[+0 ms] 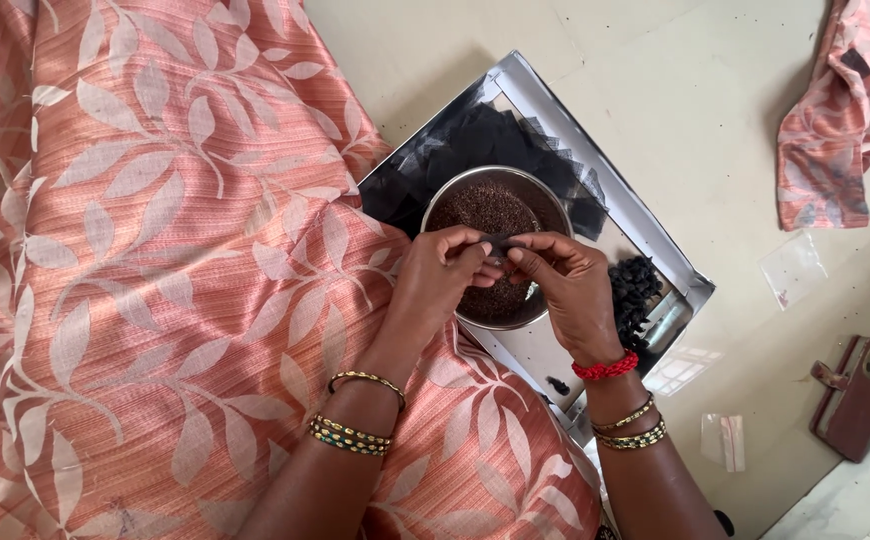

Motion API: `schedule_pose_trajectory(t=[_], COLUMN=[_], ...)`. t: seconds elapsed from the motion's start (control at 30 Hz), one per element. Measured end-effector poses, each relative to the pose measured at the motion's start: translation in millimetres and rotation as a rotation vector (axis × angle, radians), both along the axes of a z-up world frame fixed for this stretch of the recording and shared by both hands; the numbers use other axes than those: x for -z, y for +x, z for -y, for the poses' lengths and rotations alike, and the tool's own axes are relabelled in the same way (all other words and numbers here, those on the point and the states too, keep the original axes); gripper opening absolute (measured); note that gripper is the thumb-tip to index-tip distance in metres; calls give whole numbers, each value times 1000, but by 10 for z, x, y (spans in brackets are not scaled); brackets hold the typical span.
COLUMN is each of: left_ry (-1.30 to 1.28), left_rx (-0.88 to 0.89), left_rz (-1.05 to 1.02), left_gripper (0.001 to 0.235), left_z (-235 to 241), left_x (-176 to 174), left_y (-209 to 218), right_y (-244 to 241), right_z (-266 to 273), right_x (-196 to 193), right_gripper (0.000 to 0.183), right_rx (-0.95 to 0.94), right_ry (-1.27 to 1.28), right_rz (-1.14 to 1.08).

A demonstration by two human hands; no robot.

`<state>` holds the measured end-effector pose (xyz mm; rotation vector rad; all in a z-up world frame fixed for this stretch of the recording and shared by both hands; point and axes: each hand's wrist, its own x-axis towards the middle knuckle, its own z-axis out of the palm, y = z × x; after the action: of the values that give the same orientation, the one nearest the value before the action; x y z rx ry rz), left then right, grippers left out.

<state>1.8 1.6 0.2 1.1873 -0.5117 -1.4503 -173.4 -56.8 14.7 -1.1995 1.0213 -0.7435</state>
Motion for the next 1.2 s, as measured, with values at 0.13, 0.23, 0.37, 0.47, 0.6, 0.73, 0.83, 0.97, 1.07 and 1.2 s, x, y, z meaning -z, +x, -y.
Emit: schedule_pose_trajectory(t=[0.13,0.23,0.37,0.47,0.6,0.73,0.83,0.97,1.07,1.2], left_ry=[66,10,-192,-312,-315,-263,-237,-264,-292,-303], left_rx=[32,9,-81,-128,-130,-65,-28,-17,-15,-23], left_rz=[346,440,655,805,847,943,966,983,973,944], left_gripper=[20,19,13,8,10,11,11,9,11,12], left_z=[-15,-44,-97,-109,-132,-161,-171,-178,-189,-191], left_x=[-132,-105,-117,-48,-75,-166,-206,-197,-187,-187], left_y=[-11,-34,-64,-83,-90,-77,-78,-78,-89,-88], right_y=[1,32,88,147,198,281,289,307,323,277], right_z=[27,34,15,-23,-30,-60,-72,-67,-75,-53], right_x=[-111,-210,-345,-453,-493,-559,-532,-532,-546,-475], right_gripper=[17,18,20,21,20,21,24,24,18,14], right_rx=[-53,-92,-147,-202,-249,-248,-237,-264,-276,-255], right_ry=[-40,-93,-240,-444,-639,-603,-585,-598,-570,-539], right_rz=[-97,-180,-344,-496,-596,-644,-624,-618,-635,-584])
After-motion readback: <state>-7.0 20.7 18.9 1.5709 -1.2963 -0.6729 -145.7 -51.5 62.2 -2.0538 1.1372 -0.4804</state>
